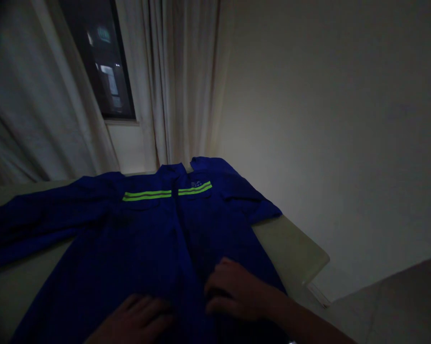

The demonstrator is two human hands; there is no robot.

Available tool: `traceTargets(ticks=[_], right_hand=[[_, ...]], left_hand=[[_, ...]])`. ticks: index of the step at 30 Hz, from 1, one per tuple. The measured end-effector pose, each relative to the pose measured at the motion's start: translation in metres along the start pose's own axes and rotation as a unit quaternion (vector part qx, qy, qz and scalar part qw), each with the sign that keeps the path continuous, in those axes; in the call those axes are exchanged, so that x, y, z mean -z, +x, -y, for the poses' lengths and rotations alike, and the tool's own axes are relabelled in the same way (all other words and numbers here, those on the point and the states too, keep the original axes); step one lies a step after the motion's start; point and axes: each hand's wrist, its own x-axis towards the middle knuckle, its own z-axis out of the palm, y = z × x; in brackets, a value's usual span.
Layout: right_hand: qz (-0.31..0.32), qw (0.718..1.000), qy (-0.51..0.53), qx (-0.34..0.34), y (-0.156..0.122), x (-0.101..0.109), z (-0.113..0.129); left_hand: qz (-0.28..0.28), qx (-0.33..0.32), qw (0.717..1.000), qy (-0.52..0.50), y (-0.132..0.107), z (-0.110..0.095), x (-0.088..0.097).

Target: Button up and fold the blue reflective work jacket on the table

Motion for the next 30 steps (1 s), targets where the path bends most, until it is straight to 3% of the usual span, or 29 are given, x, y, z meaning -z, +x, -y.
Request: traceTargets(ticks=[2, 4, 6, 8, 10, 12, 14, 16, 20, 22, 26, 30], right_hand=[[-0.059, 0.997, -0.032, 0.023, 0.05, 0.018, 0.002], [-0.115, 0.991, -0.035, 0.058, 0.116, 0.031, -0.002], [-0.139, 0.988, -0.05, 0.048, 0.186, 0.041, -0.012], [-0.14, 0.986, -0.089, -0.01, 0.25, 0.05, -0.028], [-0.15, 0.979, -0.115, -0.081, 0.299, 0.06, -0.047], [-0.18, 0.964, -0.122, -0.156, 0.33, 0.068, -0.068], [-0.212, 0.941, -0.127, -0.231, 0.347, 0.072, -0.089], [-0.237, 0.922, -0.136, -0.274, 0.354, 0.07, -0.105], [-0.255, 0.911, -0.176, -0.272, 0.359, 0.057, -0.122], [-0.252, 0.908, -0.201, -0.267, 0.361, 0.052, -0.124], [-0.239, 0.901, -0.256, -0.256, 0.365, 0.051, -0.122], [-0.202, 0.908, -0.308, -0.202, 0.36, 0.061, -0.113]], left_hand=[[0.053, 0.153, 0.986, -0.04, 0.035, 0.025, 0.009], [0.072, 0.249, 0.966, -0.017, 0.073, 0.05, 0.011], [0.084, 0.251, 0.964, -0.026, 0.105, 0.067, 0.007], [0.076, 0.242, 0.966, -0.045, 0.125, 0.073, 0.001], [0.058, 0.245, 0.967, -0.043, 0.133, 0.075, -0.004], [0.053, 0.241, 0.968, -0.031, 0.135, 0.079, -0.006], [0.058, 0.245, 0.967, -0.028, 0.133, 0.095, -0.005], [0.057, 0.276, 0.959, -0.021, 0.132, 0.123, -0.006], [0.03, 0.37, 0.928, 0.015, 0.124, 0.195, -0.02], [0.033, 0.391, 0.919, 0.028, 0.115, 0.22, -0.034], [0.078, 0.394, 0.916, 0.024, 0.101, 0.238, -0.059], [0.087, 0.4, 0.912, 0.018, 0.098, 0.238, -0.065]])
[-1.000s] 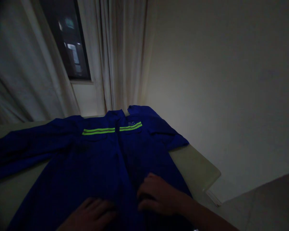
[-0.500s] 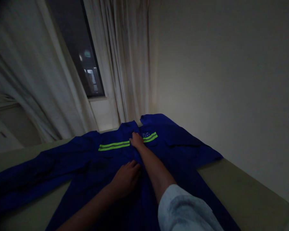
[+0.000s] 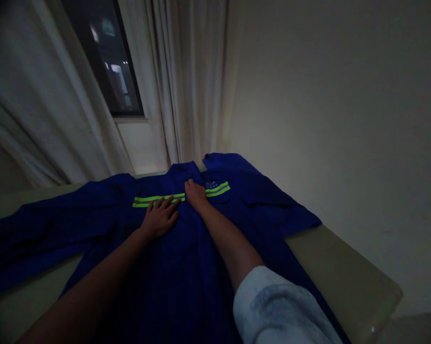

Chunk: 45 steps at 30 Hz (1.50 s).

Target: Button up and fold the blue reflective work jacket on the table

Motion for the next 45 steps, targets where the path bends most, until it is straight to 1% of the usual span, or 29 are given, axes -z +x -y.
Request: traceTargets(ticks=[2, 5, 8, 11, 14, 17, 21, 24, 27, 29, 31, 37, 45], right_hand=[[0.005, 0.999, -0.016, 0.045, -0.006, 0.01, -0.003], [0.012, 0.995, -0.034, 0.095, -0.023, 0.022, -0.008], [0.02, 0.993, -0.038, 0.114, -0.039, 0.027, -0.01], [0.022, 0.995, -0.03, 0.094, -0.043, 0.025, -0.009], [0.021, 0.998, -0.016, 0.066, -0.034, 0.018, -0.01], [0.028, 0.999, 0.011, 0.04, -0.019, 0.009, -0.017], [0.027, 0.998, 0.048, 0.024, -0.002, -0.002, -0.027], [0.022, 0.997, 0.068, 0.024, 0.004, -0.009, -0.03], [0.007, 0.997, 0.074, 0.028, 0.005, -0.013, -0.031], [-0.005, 0.997, 0.072, 0.03, 0.006, -0.013, -0.03], [-0.004, 0.998, 0.061, 0.021, 0.008, -0.012, -0.027], [0.037, 0.999, 0.004, -0.027, 0.014, -0.001, -0.013], [0.042, 0.997, -0.065, -0.026, 0.016, 0.003, 0.003]], left_hand=[[0.006, 0.0, 1.0, 0.001, 0.0, 0.0, 0.003], [0.009, -0.001, 1.0, 0.001, 0.001, -0.001, 0.009], [0.005, 0.007, 1.0, -0.003, 0.008, -0.007, 0.014], [-0.009, 0.03, 0.999, -0.004, 0.02, -0.015, 0.016], [-0.023, 0.027, 0.999, 0.0, 0.03, -0.019, 0.011], [-0.026, 0.019, 0.999, -0.005, 0.039, -0.017, 0.005], [-0.037, 0.035, 0.999, -0.017, 0.05, -0.012, 0.002], [-0.047, 0.036, 0.998, -0.021, 0.055, -0.012, -0.001], [-0.04, 0.017, 0.999, -0.031, 0.056, -0.012, -0.006], [-0.028, 0.009, 0.999, -0.041, 0.056, -0.012, -0.009], [-0.019, 0.007, 0.998, -0.052, 0.057, -0.011, -0.009], [-0.019, 0.018, 0.997, -0.077, 0.057, -0.011, -0.006], [-0.025, 0.014, 0.995, -0.098, 0.058, -0.011, -0.008]])
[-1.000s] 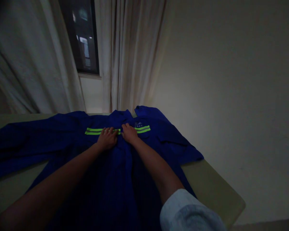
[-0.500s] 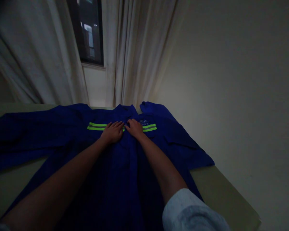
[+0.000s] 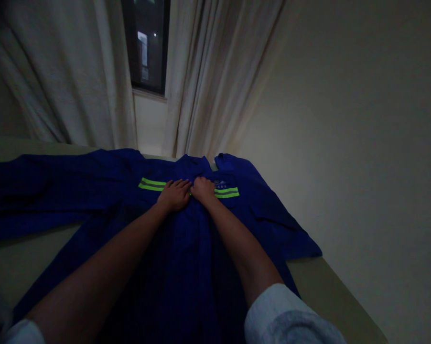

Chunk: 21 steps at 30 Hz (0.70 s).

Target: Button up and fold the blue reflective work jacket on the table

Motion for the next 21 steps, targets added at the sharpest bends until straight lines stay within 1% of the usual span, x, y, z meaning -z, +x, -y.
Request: traceTargets(ticks=[6, 11, 15, 21], right_hand=[[-0.005, 0.999, -0.025, 0.02, 0.002, -0.001, -0.002], [-0.002, 1.0, -0.028, 0.015, 0.0, -0.009, -0.009], [-0.011, 0.999, -0.034, 0.016, -0.002, -0.014, -0.008], [-0.014, 0.997, -0.052, 0.061, 0.002, -0.012, -0.005]], left_hand=[[-0.004, -0.001, 1.0, -0.011, 0.001, 0.001, -0.003], [-0.003, 0.001, 1.0, -0.018, 0.001, 0.0, -0.002], [0.001, 0.003, 1.0, -0.018, 0.0, -0.001, 0.0], [0.0, 0.005, 1.0, -0.015, -0.001, -0.002, 0.002]])
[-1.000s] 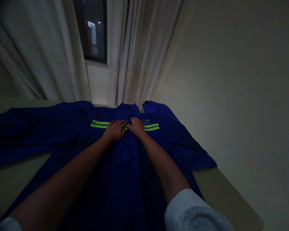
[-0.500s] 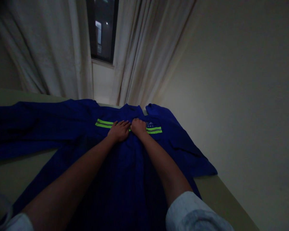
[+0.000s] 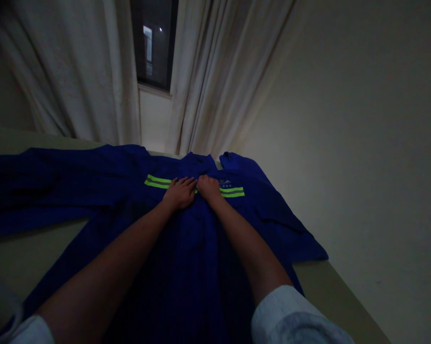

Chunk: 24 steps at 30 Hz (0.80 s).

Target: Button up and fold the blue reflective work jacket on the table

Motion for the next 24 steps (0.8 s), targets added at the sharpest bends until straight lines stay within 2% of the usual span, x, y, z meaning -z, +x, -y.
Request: traceTargets(ticks=[11, 15, 17, 19, 21, 24], right_hand=[[0.022, 0.996, 0.0, 0.085, -0.005, 0.012, -0.016], [0.042, 0.99, -0.004, 0.135, -0.03, 0.025, -0.016], [0.049, 0.984, -0.011, 0.174, -0.06, 0.036, -0.016], [0.053, 0.974, -0.009, 0.218, -0.102, 0.05, -0.018], [0.052, 0.966, 0.011, 0.254, -0.157, 0.063, -0.019], [0.044, 0.958, 0.072, 0.275, -0.263, 0.073, -0.019]], left_hand=[[0.003, 0.004, 1.0, 0.003, 0.003, 0.003, -0.003], [0.007, 0.01, 1.0, -0.001, 0.004, 0.004, -0.004], [0.012, 0.012, 1.0, -0.004, 0.005, 0.004, -0.005], [0.016, 0.014, 1.0, -0.005, 0.005, 0.004, -0.005], [0.021, 0.015, 1.0, -0.004, 0.006, 0.004, -0.004], [0.031, 0.013, 0.999, 0.003, 0.006, 0.004, -0.002]])
